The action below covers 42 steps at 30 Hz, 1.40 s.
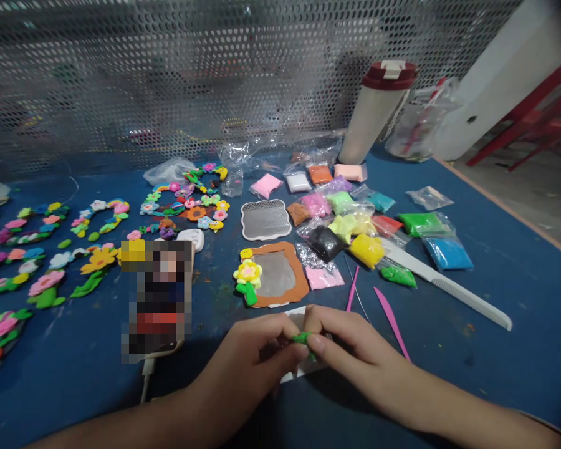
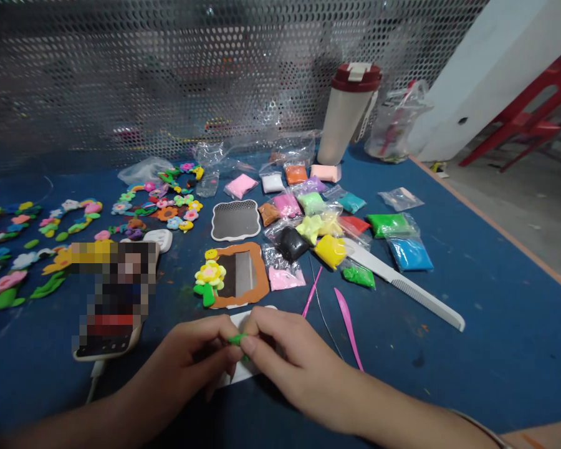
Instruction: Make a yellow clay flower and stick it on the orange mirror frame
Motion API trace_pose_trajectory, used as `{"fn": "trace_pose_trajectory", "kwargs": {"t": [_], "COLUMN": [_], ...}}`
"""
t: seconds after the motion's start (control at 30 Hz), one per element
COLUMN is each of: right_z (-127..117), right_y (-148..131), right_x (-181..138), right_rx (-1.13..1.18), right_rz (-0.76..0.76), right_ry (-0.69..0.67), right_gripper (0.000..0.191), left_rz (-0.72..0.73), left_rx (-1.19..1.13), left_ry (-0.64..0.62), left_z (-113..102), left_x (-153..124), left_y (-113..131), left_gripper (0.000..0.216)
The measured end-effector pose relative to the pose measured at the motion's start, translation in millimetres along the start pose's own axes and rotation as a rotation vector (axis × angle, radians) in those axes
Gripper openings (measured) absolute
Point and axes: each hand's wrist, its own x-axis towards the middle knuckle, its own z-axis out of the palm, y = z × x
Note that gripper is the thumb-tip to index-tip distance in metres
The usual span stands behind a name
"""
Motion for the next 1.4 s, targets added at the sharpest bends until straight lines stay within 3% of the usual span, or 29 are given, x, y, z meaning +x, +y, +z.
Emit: {"fn": "trace_pose_trajectory", "kwargs": {"t": [0.1,0.27,0.37,0.5,0.6,0.7,0.8,0.9,1.0,1.13,1.23,1.33,1.4], "right_z": [0.6,-1.9,-3.0,0.3,2.9,2.5,0.3,-1.5,-3.1,-7.5,-11.2,-11.4,-8.9], "right_y": [0.7,5.3,9.0,12.1,10.4,6.6,3.1,1.8,3.6,8.1,10.5,12.6,14.1], "right_x": [2.3,5.0,3.9,1.6,1.2,0.8,-0.2,-0.9,0.4,3.8,4.3,2.9,2.0], "right_rx": [0.025,0.022,0.004,-0.098,-0.21,-0.313,-0.428,-0.323,-0.094,-0.043,-0.217,-0.382,-0.424], "right_rz": [0.055,0.116,0.064,-0.07,-0.058,-0.099,-0.261,-0.279,-0.134,-0.03,-0.149,-0.299,-0.353], "right_ry": [0.054,0.338,0.466,0.404,0.274,0.115,0.007,-0.017,0.027,0.295,0.475,0.48,0.415], "right_gripper": [0.028,0.028,0.021,0.011,0.014,0.009,0.015,0.022,0.029,0.026,0.01,0.03,0.039], "left_rz": [-0.027,-0.071,-0.063,-0.077,-0.056,-0.022,0.027,0.034,-0.036,-0.084,-0.079,-0.057,-0.043], "left_rx": [-0.046,-0.148,-0.185,-0.246,-0.232,-0.107,0.04,0.063,-0.075,-0.232,-0.275,-0.305,-0.289], "left_ry": [-0.036,-0.038,-0.025,-0.031,-0.018,0.03,0.034,-0.006,-0.036,0.02,0.059,0.046,0.031], "left_z": [0.4,1.2,1.1,0.5,0.2,0.1,0.2,0.3,-0.3,-2.5,-3.6,-3.0,-2.0], "left_x": [0.5,2.2,3.4,3.9,3.2,2.3,1.2,0.5,1.0,4.5,7.4,8.4,7.8], "left_y": [1.0,1.7,-0.1,0.4,2.4,1.5,-0.2,2.3,5.9,3.9,0.8,1.0,1.7], "left_gripper": [0.028,0.031,0.026,0.028,0.02,0.012,0.017,0.025,0.032,0.033,0.032,0.031,0.027]}}
